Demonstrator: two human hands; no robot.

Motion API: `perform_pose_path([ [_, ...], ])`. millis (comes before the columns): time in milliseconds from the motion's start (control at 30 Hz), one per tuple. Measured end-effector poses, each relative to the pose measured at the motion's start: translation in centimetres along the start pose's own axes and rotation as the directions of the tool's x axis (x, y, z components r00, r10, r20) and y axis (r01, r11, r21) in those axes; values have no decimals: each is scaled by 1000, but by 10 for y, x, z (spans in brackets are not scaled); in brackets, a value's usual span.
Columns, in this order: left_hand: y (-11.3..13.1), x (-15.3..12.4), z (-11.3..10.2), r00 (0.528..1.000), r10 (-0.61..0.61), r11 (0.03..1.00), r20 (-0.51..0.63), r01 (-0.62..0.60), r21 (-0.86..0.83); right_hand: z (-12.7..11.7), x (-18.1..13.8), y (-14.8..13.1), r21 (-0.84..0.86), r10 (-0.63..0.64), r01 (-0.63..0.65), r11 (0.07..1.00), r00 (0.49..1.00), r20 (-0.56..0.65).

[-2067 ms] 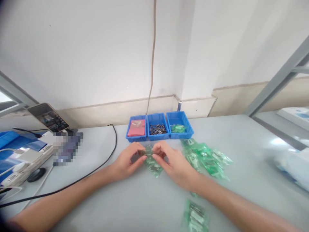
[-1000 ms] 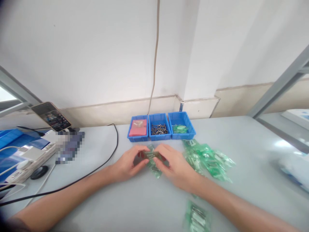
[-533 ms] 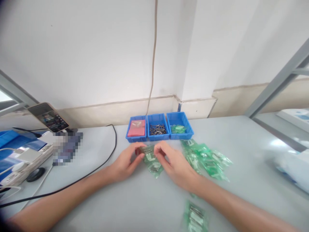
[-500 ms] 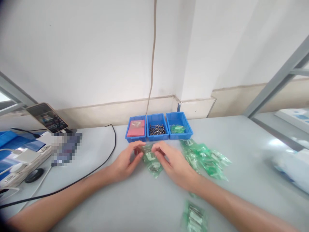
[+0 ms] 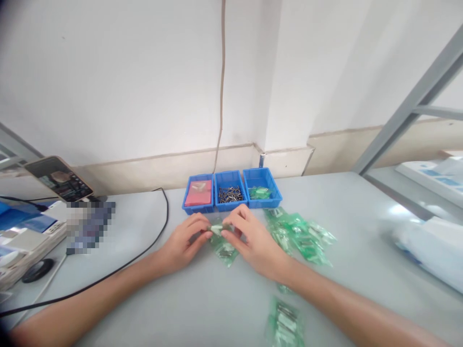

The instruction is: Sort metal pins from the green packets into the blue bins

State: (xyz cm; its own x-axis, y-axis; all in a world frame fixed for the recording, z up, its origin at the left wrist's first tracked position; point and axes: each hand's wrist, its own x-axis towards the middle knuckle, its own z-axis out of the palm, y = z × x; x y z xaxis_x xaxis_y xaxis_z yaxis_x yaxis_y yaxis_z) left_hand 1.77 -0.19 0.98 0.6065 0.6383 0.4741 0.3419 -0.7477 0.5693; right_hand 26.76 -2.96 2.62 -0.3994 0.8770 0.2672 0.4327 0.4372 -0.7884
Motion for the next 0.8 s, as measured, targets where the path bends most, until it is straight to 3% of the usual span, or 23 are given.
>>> perform_pose_path([
  [100, 0, 0, 0, 999, -12, 1000, 37, 11, 28, -3, 1, 3, -48, 45, -47, 998, 998, -47],
  [200, -2, 0, 2, 998, -44, 995, 48, 39, 92, -13, 4, 11, -86, 97, -118, 989, 971, -217],
  [333, -5, -2, 6, 993, -85, 974, 80, 66, 215, -36, 14, 26, -233, 47, -172, 957, 886, -461],
  [400, -6, -2, 7, 990, -104, 966, 98, 77, 245, -47, 19, 34, -339, -25, -174, 925, 860, -509],
  [567, -7, -3, 7, 987, -123, 960, 108, 91, 264, -66, 28, 57, -635, -295, -111, 765, 816, -497],
  [700, -8, -3, 8, 989, -112, 961, 93, 83, 265, -69, 29, 66, -779, -331, -45, 625, 889, -317],
  [800, -9, -3, 9, 992, -102, 961, 79, 78, 265, -66, 28, 67, -820, -299, 12, 572, 934, -194],
])
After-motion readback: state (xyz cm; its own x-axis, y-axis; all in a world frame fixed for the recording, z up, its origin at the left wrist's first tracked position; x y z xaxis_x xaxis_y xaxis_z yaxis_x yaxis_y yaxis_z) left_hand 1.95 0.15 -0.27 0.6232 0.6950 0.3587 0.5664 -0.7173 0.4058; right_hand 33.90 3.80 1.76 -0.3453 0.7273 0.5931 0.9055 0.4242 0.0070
